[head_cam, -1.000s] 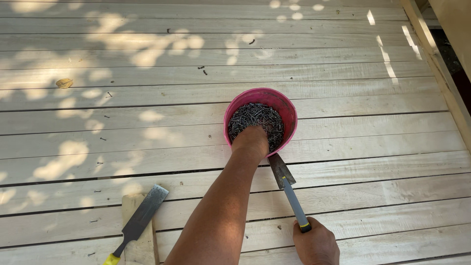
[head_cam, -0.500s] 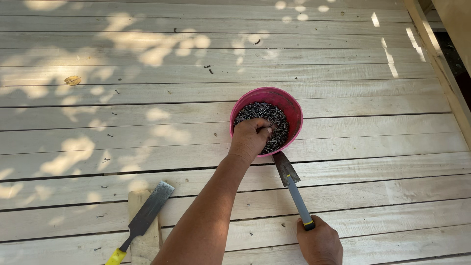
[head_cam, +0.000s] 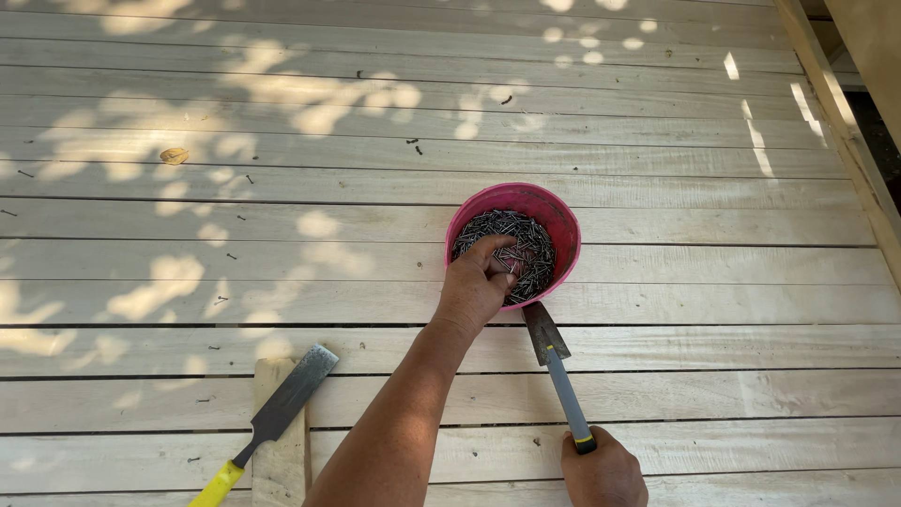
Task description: The person hammers nails into the slats of a wooden pallet-style frame, taking nails one at a time from a pink bucket while steadying the wood with a foot. Near the end, the person uses a yellow-handled chisel to work along the slats.
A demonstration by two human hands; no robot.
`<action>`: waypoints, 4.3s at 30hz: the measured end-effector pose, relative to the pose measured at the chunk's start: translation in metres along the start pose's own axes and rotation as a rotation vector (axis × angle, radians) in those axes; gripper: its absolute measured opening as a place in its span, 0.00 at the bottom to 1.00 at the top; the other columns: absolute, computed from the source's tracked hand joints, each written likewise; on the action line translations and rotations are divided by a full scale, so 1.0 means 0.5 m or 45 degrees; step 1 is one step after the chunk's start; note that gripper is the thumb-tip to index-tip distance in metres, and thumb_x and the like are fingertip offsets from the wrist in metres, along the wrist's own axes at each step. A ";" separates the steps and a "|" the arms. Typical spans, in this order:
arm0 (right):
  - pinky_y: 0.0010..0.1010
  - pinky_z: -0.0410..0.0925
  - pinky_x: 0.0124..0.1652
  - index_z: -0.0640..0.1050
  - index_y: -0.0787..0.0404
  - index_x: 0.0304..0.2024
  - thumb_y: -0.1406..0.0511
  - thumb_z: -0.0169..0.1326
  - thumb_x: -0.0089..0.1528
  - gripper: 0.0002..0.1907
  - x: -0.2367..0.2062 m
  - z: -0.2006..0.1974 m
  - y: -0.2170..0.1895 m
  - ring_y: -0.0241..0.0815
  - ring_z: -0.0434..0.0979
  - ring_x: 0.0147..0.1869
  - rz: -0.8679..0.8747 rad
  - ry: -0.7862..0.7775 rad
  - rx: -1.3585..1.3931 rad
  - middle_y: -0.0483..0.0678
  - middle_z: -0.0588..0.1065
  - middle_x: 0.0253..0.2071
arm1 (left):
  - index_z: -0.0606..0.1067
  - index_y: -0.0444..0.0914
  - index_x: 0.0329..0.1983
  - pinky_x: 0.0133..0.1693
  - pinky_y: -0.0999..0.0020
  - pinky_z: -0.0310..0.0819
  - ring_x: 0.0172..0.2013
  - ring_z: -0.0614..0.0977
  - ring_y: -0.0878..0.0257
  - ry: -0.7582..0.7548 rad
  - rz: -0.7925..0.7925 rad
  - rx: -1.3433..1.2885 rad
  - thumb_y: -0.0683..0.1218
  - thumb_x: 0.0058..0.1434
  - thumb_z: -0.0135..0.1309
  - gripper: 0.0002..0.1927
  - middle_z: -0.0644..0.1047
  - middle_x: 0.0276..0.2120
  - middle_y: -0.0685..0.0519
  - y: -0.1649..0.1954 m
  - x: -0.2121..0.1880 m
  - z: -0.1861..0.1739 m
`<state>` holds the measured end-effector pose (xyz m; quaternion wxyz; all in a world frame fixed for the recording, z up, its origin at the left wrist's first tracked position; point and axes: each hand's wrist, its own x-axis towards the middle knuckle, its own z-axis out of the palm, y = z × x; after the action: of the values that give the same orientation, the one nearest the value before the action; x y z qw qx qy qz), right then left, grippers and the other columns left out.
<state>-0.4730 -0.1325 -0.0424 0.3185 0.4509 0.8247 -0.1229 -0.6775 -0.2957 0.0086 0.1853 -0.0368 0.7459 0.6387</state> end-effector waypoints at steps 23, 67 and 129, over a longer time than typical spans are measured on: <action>0.40 0.74 0.50 0.83 0.50 0.49 0.49 0.55 0.64 0.18 -0.026 0.005 0.030 0.45 0.84 0.44 -0.232 -0.020 0.152 0.48 0.83 0.36 | 0.84 0.39 0.33 0.42 0.70 0.79 0.34 0.81 0.65 0.482 -0.266 0.180 0.42 0.57 0.64 0.03 0.80 0.36 0.57 -0.187 -0.166 -0.020; 0.37 0.76 0.56 0.80 0.57 0.59 0.49 0.61 0.60 0.30 0.039 0.085 0.113 0.45 0.86 0.47 -0.196 -0.207 0.223 0.54 0.85 0.37 | 0.81 0.43 0.32 0.43 0.65 0.80 0.45 0.79 0.63 0.385 0.219 0.982 0.45 0.59 0.61 0.02 0.75 0.38 0.59 -0.220 -0.158 0.007; 0.34 0.73 0.41 0.84 0.62 0.49 0.50 0.61 0.61 0.25 -0.078 0.034 0.022 0.36 0.75 0.30 -0.413 -0.288 0.281 0.47 0.73 0.21 | 0.80 0.38 0.33 0.48 0.61 0.78 0.45 0.80 0.54 0.328 0.005 0.707 0.35 0.57 0.57 0.05 0.77 0.40 0.52 -0.219 -0.142 -0.049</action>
<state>-0.4416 -0.1605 -0.0294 0.3339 0.3277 0.8270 -0.3117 -0.5851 -0.3522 -0.0683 0.0909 -0.0638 0.9094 0.4009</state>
